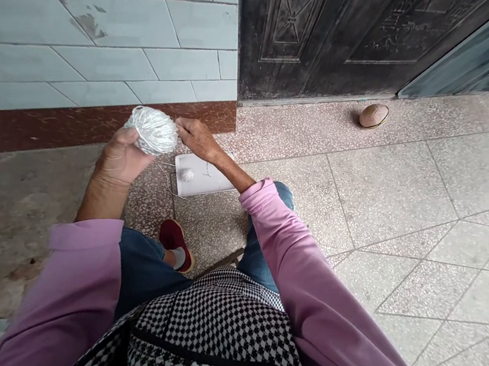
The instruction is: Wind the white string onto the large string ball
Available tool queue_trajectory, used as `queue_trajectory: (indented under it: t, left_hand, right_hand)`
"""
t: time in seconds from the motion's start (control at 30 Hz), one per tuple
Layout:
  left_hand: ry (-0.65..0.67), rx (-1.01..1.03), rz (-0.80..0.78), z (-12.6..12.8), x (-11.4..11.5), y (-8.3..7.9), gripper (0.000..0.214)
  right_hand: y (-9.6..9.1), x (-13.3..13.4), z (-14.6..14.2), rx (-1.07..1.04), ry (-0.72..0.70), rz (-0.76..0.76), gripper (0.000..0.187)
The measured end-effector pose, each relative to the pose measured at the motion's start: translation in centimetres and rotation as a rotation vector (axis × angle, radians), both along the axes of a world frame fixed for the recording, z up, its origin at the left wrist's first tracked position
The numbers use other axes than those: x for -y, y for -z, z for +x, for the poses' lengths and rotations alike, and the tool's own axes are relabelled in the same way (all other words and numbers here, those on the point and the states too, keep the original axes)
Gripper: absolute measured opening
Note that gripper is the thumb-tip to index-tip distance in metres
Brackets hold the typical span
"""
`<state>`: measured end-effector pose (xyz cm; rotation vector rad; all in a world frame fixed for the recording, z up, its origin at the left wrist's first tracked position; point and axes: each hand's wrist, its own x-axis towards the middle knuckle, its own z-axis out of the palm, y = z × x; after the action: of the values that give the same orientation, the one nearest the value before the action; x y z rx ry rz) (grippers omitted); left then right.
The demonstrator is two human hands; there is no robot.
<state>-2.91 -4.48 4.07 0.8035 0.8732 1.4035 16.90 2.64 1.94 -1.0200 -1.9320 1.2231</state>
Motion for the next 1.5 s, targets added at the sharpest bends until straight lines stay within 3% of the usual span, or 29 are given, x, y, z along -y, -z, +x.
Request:
queue_trajectory:
  t: [0.13,0.27,0.37,0.43,0.5,0.57,0.73,0.83,0.93,1.17,1.5]
  left_hand:
    - [-0.090,-0.031,0.036,-0.7,-1.1,0.5,0.084]
    - [-0.225,-0.118,0.062,-2.3,-2.6,2.0,0.086]
    - [-0.307,-0.269,0.003,-3.1,-3.3,3.4,0.088]
    - [-0.337,-0.390,-0.035,-3.1,-3.4,4.1,0.089]
    - [-0.281,-0.474,-0.053,-2.7,-3.2,4.5,0.086]
    - [-0.146,-0.504,-0.053,-2.2,-2.7,4.5,0.081]
    - [0.200,-0.402,-0.095,-1.1,-1.2,2.9,0.066]
    - [0.346,-0.365,-0.133,-0.8,-0.6,1.9,0.064]
    - [0.407,-0.339,-0.123,-0.8,-0.2,1.3,0.065]
    - [0.258,-0.226,-0.039,-0.9,-0.3,0.6,0.077]
    - [0.058,-0.065,-0.017,0.3,-0.1,0.2,0.086]
  right_hand:
    - [-0.1,1.2,0.0,0.057,-0.099,0.017,0.039]
    - [-1.3,3.0,0.1,0.092,-0.281,-0.079,0.036]
    - [-2.0,3.6,0.4,-0.009,-0.371,-0.168,0.037]
    - [-2.2,3.2,0.9,-0.119,-0.359,-0.193,0.046]
    - [-2.4,2.4,1.6,-0.205,-0.298,-0.188,0.055]
    - [-2.5,1.4,2.4,-0.261,-0.212,-0.170,0.058]
    - [-2.6,-0.6,4.1,-0.267,-0.005,-0.100,0.061]
    - [-2.4,-1.0,4.0,-0.229,0.026,-0.032,0.063]
    - [-2.5,-0.8,3.4,-0.188,0.017,-0.002,0.066]
    - [-3.5,0.4,2.7,-0.098,0.040,-0.016,0.065]
    - [-2.0,-0.1,1.4,-0.028,0.067,-0.029,0.051]
